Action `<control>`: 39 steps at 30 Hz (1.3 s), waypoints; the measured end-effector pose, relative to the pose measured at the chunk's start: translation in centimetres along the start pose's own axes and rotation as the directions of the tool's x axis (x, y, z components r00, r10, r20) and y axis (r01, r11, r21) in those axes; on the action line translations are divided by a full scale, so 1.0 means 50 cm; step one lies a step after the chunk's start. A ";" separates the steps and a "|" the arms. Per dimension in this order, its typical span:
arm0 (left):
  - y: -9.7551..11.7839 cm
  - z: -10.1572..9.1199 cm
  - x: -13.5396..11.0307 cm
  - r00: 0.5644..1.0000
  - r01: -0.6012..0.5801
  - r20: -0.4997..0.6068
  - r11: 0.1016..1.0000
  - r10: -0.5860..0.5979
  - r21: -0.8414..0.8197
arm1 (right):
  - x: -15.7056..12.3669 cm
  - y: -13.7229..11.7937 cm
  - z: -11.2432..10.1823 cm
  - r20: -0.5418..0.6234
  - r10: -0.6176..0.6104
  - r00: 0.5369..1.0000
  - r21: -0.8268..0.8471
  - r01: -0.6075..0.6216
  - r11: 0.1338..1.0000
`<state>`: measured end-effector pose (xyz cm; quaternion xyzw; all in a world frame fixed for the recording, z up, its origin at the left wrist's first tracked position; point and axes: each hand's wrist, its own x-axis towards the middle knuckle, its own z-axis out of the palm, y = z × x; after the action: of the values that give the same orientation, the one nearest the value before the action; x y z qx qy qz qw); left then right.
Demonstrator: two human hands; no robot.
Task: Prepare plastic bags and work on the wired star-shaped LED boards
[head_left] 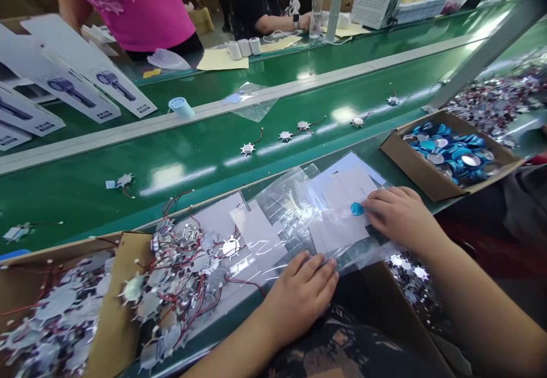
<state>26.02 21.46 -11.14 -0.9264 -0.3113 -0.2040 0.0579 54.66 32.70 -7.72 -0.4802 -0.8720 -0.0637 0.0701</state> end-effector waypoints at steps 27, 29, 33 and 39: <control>0.001 -0.016 0.011 0.994 -0.020 0.111 1.000 0.022 -0.017 | 0.089 0.080 0.019 -0.036 -0.218 0.975 0.194 0.221 0.956; 0.001 -0.017 0.011 0.993 -0.013 0.113 0.999 0.017 -0.034 | 0.101 0.082 0.008 -0.063 -0.015 0.998 0.322 0.034 0.946; -0.001 -0.018 0.011 0.994 -0.011 0.110 0.999 0.016 -0.051 | 0.093 0.092 -0.036 -0.123 0.262 0.957 0.448 -0.182 0.875; -0.003 -0.010 0.008 0.995 0.000 0.104 0.998 0.007 -0.070 | -0.020 0.102 -0.103 0.017 0.140 0.990 0.540 -0.126 0.832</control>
<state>26.05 21.70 -10.51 -0.9377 -0.3051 -0.1662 0.0097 59.81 33.66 -2.60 -0.4998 -0.8183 0.1833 0.2167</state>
